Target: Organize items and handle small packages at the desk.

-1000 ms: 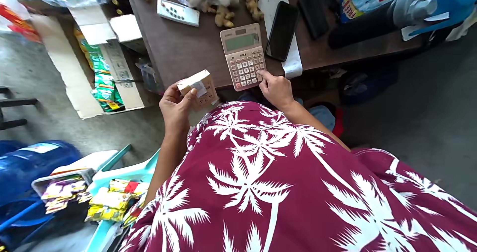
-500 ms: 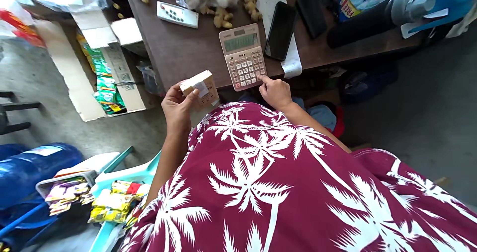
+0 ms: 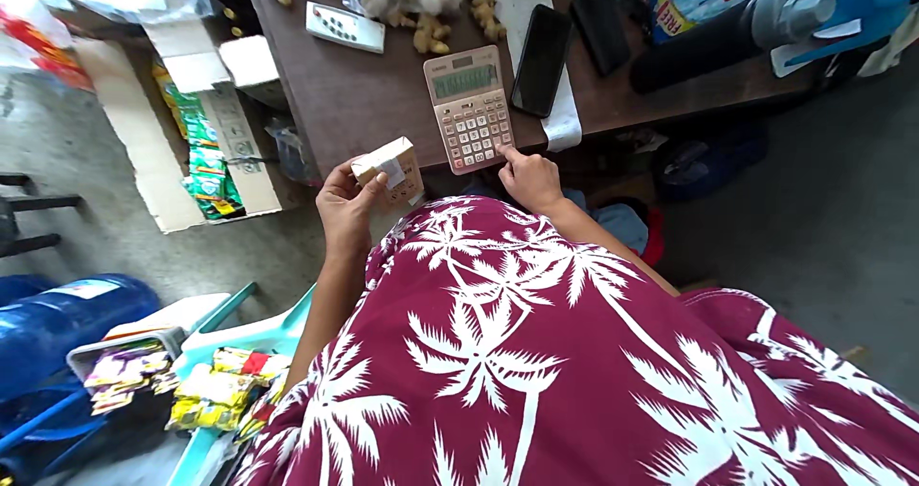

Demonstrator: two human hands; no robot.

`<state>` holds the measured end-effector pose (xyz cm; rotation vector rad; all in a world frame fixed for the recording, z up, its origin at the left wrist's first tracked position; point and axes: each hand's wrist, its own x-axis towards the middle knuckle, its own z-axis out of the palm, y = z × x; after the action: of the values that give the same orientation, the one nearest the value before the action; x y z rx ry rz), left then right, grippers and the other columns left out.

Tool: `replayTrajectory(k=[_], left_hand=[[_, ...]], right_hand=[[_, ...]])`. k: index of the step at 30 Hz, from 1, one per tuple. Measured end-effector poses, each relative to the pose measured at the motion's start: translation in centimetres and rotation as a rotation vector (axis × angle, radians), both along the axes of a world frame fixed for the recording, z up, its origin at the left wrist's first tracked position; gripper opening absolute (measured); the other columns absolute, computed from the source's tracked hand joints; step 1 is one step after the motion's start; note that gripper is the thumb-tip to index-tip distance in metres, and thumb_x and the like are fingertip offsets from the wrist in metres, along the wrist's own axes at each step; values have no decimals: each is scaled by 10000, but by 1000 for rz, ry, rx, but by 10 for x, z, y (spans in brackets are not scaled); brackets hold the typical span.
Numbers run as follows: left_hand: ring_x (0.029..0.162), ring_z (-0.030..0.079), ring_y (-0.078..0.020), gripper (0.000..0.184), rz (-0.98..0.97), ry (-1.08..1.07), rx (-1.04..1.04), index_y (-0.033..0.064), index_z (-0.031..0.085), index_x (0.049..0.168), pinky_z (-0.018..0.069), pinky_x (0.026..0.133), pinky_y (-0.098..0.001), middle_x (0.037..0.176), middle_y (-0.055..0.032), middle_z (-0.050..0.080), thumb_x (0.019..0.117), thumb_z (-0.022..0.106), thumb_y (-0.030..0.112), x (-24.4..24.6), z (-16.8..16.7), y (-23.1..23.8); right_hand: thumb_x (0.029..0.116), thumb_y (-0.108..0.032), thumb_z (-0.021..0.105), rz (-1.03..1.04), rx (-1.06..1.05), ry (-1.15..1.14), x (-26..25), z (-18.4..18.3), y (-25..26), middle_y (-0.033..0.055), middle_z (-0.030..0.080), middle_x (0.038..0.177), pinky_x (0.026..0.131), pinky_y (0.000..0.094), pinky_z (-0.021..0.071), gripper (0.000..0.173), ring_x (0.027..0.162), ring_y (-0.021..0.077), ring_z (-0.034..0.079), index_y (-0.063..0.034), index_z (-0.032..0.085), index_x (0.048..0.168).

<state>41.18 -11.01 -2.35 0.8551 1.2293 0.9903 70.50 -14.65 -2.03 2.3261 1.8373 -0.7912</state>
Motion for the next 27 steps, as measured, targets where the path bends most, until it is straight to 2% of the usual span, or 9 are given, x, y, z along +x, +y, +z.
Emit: replayTrajectory(k=[7, 13, 16, 18, 21, 22, 24, 26, 27], left_hand=[[927, 713, -106, 343, -12, 8, 8, 34, 605, 1214, 610, 851, -309, 1031, 4, 729, 895, 728, 12, 1, 1, -2], [854, 708, -89, 219, 4, 6, -90, 56, 597, 1186, 612, 771, -289, 971, 18, 720, 977, 656, 85, 5, 7, 0], [818, 713, -97, 166, 17, 2, -159, 54, 612, 1167, 620, 738, -297, 948, 7, 724, 1016, 616, 120, 7, 11, 2], [791, 707, -84, 143, 7, 7, -184, 68, 621, 1142, 610, 705, -276, 923, 15, 723, 1032, 599, 155, 8, 12, 3], [769, 701, -81, 163, -11, -8, -194, 79, 623, 1131, 599, 674, -267, 902, 13, 721, 1053, 565, 210, 8, 10, 5], [767, 699, -81, 169, -16, -15, -197, 82, 620, 1125, 596, 675, -267, 898, 13, 717, 1059, 552, 222, 8, 9, 5], [763, 702, -83, 171, -28, -22, -203, 87, 608, 1107, 605, 684, -273, 883, 15, 713, 1068, 529, 235, 10, 9, 6], [762, 704, -87, 170, -43, -27, -206, 90, 598, 1108, 611, 691, -283, 886, 16, 711, 1068, 533, 241, 12, 11, 5], [747, 703, -87, 166, -43, -26, -207, 89, 595, 1112, 608, 667, -278, 880, 14, 711, 1061, 551, 241, 13, 12, 4]], right_hand=[[1002, -164, 480, 10, -3, 2, 0, -1, -2, 175, 737, 859, 656, 596, 530, 468, 777, 400, 717, -176, 602, 1454], [1007, -160, 489, 8, -22, 17, 1, 3, -2, 192, 741, 886, 679, 619, 531, 464, 805, 421, 718, -165, 597, 1459], [996, -177, 512, 8, 43, 45, 1, 5, 1, 186, 735, 871, 663, 626, 531, 419, 782, 413, 715, -123, 639, 1392], [986, -178, 548, 25, 173, 108, -2, 7, 2, 166, 707, 822, 627, 591, 528, 380, 713, 377, 689, -63, 650, 1334], [982, -170, 603, 129, 320, 282, -13, 19, 12, 168, 710, 926, 684, 527, 569, 302, 769, 324, 699, 14, 665, 1213], [985, -164, 610, 186, 356, 342, -18, 23, 16, 176, 712, 971, 706, 505, 583, 264, 800, 312, 709, 24, 685, 1153], [985, -144, 618, 303, 433, 444, -30, 28, 25, 179, 701, 966, 690, 461, 584, 204, 788, 287, 699, 20, 712, 1062], [964, -121, 640, 395, 493, 532, -45, 34, 33, 177, 673, 928, 651, 421, 571, 171, 747, 266, 667, 17, 721, 1024], [953, -132, 659, 433, 501, 559, -51, 37, 37, 180, 662, 962, 679, 420, 577, 177, 788, 271, 666, 14, 720, 1034]])
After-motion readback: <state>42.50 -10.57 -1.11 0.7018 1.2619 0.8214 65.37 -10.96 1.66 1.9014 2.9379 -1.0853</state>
